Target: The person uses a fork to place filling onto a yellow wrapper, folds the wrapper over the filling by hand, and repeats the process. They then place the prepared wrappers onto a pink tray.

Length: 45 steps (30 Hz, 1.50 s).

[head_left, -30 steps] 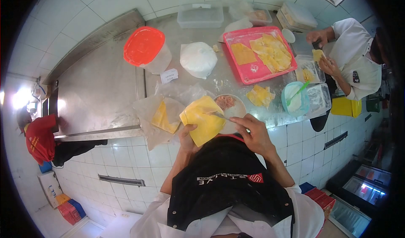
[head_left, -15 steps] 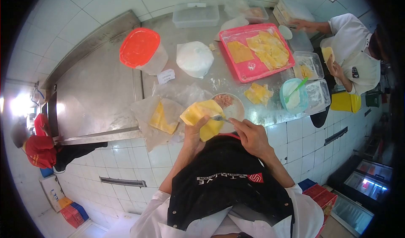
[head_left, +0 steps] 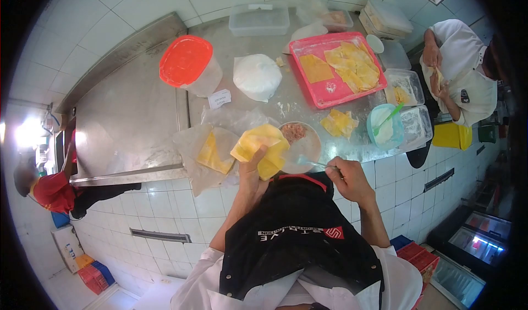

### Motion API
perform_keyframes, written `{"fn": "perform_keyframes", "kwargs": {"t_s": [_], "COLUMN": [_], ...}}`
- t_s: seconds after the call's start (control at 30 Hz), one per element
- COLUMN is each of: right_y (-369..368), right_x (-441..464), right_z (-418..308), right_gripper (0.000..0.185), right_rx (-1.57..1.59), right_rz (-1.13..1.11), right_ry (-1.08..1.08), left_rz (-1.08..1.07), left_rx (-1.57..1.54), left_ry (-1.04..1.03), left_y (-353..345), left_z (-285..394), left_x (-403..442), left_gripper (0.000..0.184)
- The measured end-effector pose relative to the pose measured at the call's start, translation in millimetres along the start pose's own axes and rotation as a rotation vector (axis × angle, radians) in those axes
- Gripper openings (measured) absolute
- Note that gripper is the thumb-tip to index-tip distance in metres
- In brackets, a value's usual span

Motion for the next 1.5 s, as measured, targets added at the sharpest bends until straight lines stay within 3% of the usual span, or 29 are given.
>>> {"fn": "perform_keyframes", "kwargs": {"t_s": [0.07, 0.23, 0.3, 0.4, 0.5, 0.6, 0.7, 0.83, 0.9, 1.0, 1.17, 1.33, 1.5], "right_y": [5, -20, -41, -61, -61, -52, -10, 60, 88, 101, 42, -18, -57], "right_x": [-2, 34, 57, 82, 85, 93, 113, 170, 175, 164, 93, 31, 21], "right_z": [11, -23, -37, -28, -25, -14, -10, 53, 60, 62, 67, 70, 66], "right_gripper": [0.024, 0.027, 0.028, 0.030, 0.025, 0.021, 0.024, 0.023, 0.020, 0.028, 0.028, 0.036, 0.040], "right_rx": [0.028, -0.044, 0.107, -0.157, -0.197, 0.104, 0.088, -0.041, -0.374, -0.268, -0.242, -0.248, -0.345], "right_rz": [-0.005, 0.155, 0.245, 0.287, 0.238, 0.157, 0.160, 0.424, 0.667, 0.509, 0.176, 0.028, -0.039], "right_ry": [-0.056, 0.128, 0.194, 0.439, 0.470, 0.218, 0.085, 0.097, 0.240, -0.134, -0.020, 0.069, -0.129], "left_rz": [0.030, 0.044, 0.004, -0.045, -0.026, -0.004, 0.024, 0.087, 0.070, 0.074, 0.141, 0.147, 0.142], "left_rx": [0.056, 0.205, 0.241, 0.230, 0.120, -0.002, 0.080, 0.112, 0.092, 0.052, 0.043, 0.032, 0.068], "left_ry": [-0.027, -0.088, -0.080, -0.035, 0.042, 0.149, 0.051, 0.036, 0.006, -0.018, -0.057, -0.088, -0.059], "left_y": [5, -1, -3, 0, 9, 15, 33, 47, 57, 60, 78, 83, 86], "left_z": [1, -8, -15, -24, -27, -26, -30, -21, -16, -5, 0, 6, 5], "left_x": [2, 2, 1, 1, 4, 6, 18, 20, 23, 17, 19, 16, 20], "left_gripper": [0.052, 0.053, 0.053, 0.048, 0.045, 0.052, 0.061, 0.067, 0.067, 0.067, 0.062, 0.059, 0.059]}}
Point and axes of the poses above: each hand's wrist, its own x-axis towards the middle knuckle, its own y-axis out of the back of the hand, z = x × y, the point moved 3 cm from there along x, towards the middle knuckle, and after that the axes turned 9 degrees about x, right-handed, at the moved point
